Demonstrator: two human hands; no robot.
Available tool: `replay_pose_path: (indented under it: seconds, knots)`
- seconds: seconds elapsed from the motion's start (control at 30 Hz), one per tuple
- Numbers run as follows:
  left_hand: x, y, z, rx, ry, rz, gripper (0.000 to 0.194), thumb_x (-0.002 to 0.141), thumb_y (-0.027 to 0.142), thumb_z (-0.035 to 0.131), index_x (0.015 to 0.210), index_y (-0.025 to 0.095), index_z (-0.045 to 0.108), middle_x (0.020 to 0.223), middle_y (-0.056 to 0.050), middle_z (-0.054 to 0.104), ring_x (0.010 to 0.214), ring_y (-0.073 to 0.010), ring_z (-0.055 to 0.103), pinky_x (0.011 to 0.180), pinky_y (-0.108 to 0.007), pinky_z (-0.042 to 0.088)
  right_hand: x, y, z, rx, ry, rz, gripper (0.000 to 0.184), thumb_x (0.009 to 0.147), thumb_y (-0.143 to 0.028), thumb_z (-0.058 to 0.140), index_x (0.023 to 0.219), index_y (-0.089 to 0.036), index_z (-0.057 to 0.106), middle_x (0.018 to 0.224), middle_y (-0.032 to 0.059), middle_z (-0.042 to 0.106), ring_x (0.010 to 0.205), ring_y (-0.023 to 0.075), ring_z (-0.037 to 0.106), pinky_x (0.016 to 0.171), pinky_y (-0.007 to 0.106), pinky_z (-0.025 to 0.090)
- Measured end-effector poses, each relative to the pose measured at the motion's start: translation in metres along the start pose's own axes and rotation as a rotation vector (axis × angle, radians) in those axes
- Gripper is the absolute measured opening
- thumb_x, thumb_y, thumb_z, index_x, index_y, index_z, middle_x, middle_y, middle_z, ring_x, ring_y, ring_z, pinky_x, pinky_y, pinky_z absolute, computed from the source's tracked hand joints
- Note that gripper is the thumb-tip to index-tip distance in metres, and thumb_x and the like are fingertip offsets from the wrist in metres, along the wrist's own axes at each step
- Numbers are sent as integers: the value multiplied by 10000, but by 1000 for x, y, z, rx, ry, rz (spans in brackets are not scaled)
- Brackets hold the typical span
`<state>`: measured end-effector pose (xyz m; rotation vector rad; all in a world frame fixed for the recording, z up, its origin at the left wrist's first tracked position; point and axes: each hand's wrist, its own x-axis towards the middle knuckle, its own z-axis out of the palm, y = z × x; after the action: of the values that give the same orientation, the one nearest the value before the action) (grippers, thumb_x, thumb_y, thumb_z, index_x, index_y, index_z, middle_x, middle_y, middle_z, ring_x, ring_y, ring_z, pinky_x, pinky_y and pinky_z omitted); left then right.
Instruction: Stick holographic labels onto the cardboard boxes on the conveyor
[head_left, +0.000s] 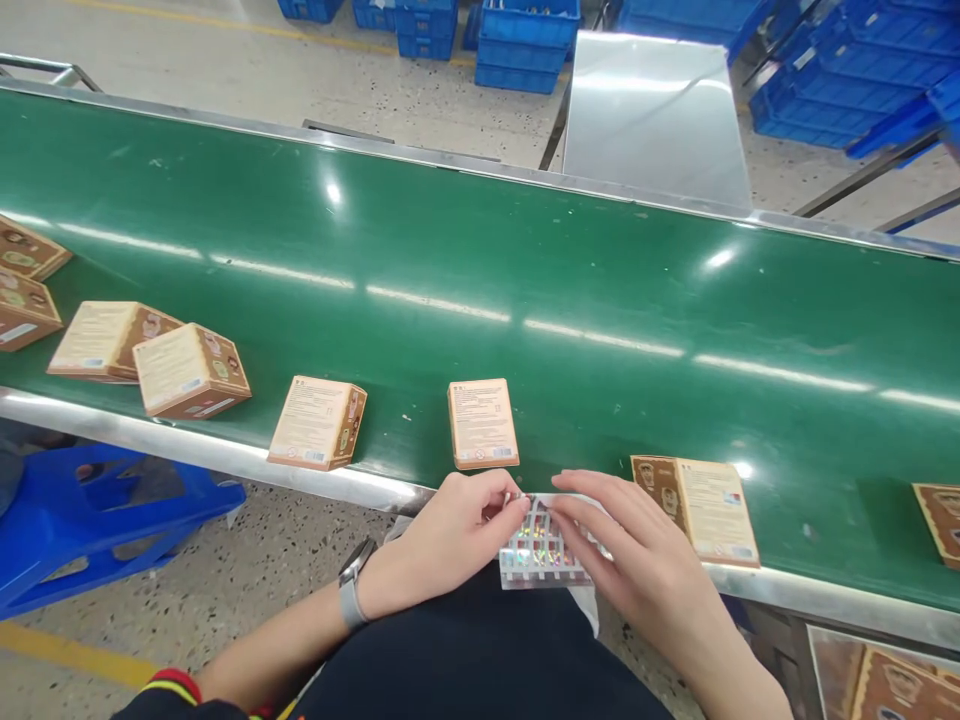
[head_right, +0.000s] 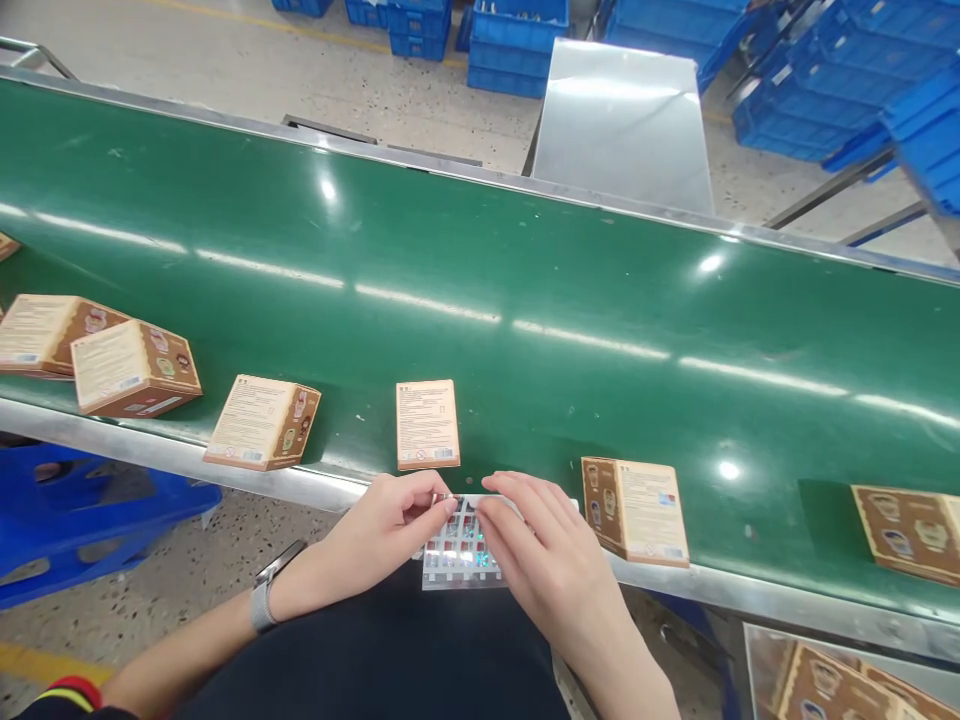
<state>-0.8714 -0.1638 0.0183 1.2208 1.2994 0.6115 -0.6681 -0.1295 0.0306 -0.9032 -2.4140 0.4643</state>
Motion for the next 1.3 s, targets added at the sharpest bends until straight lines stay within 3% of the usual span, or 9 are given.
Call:
replay_pose_path:
  seconds: [0.1, 0.2, 0.3, 0.37, 0.87, 0.97, 1.03, 1.2, 1.3]
  knots:
    - [-3, -3, -6, 156, 66, 153, 257, 964, 262, 477, 736, 183, 564, 631, 31, 568, 608, -121, 505, 558, -241, 377, 4, 1, -1, 181, 30, 254, 104, 952, -212, 596, 899, -247, 678, 1092, 78, 733, 1003, 254, 698, 849, 389, 559]
    - [-4, -16, -9, 478, 146, 474, 217, 970, 227, 502, 797, 188, 627, 941, -53, 737, 925, -203, 636, 813, -333, 471, 15, 15, 6, 430, 131, 675, 195, 903, -401, 653, 794, -242, 683, 1114, 85, 738, 987, 268, 706, 856, 411, 573]
    - [-1, -31, -8, 711, 125, 642, 224, 994, 209, 492, 836, 181, 648, 1387, -88, 633, 1334, -288, 516, 1119, -466, 354, 28, 30, 24, 673, 223, 940, 304, 779, -519, 743, 797, -216, 727, 1118, 106, 750, 1015, 294, 702, 957, 472, 536]
    - [3, -38, -6, 774, 64, 667, 220, 995, 187, 478, 863, 170, 654, 1506, -94, 528, 1456, -297, 392, 1209, -493, 269, 35, 36, 36, 764, 230, 1021, 338, 704, -526, 797, 794, -203, 749, 1113, 116, 755, 1047, 308, 692, 996, 489, 509]
    - [22, -31, 21, 787, -80, 649, 276, 983, 167, 475, 1199, 107, 638, 1607, -110, 355, 1535, -234, 214, 1263, -461, 251, 28, 31, 44, 680, 312, 1077, 340, 699, -526, 782, 753, -191, 754, 1055, 120, 768, 832, 283, 727, 651, 376, 610]
    - [25, -30, 25, 824, -93, 673, 239, 986, 175, 476, 1055, 116, 696, 1603, -116, 368, 1538, -246, 206, 1266, -461, 232, 24, 31, 42, 611, 312, 1071, 369, 712, -550, 765, 770, -186, 748, 1029, 123, 770, 787, 282, 729, 578, 365, 601]
    - [27, -30, 29, 839, -97, 681, 235, 983, 176, 481, 978, 127, 711, 1601, -118, 375, 1539, -247, 207, 1264, -457, 232, 21, 31, 42, 543, 323, 1064, 388, 725, -565, 749, 791, -183, 738, 1010, 130, 769, 783, 287, 726, 581, 376, 597]
    - [33, -29, 38, 855, -72, 719, 268, 969, 175, 492, 1126, 75, 685, 1548, -153, 459, 1529, -251, 245, 1272, -443, 206, 18, 31, 46, 320, 402, 1019, 351, 767, -546, 700, 795, -197, 668, 986, 123, 747, 835, 271, 705, 805, 443, 565]
    - [38, -29, 44, 853, -68, 745, 264, 969, 173, 484, 1082, 73, 701, 1524, -165, 489, 1520, -259, 273, 1273, -448, 197, 18, 40, 46, 235, 452, 1008, 385, 752, -546, 715, 874, -211, 572, 1024, 123, 722, 759, 235, 694, 692, 385, 567]
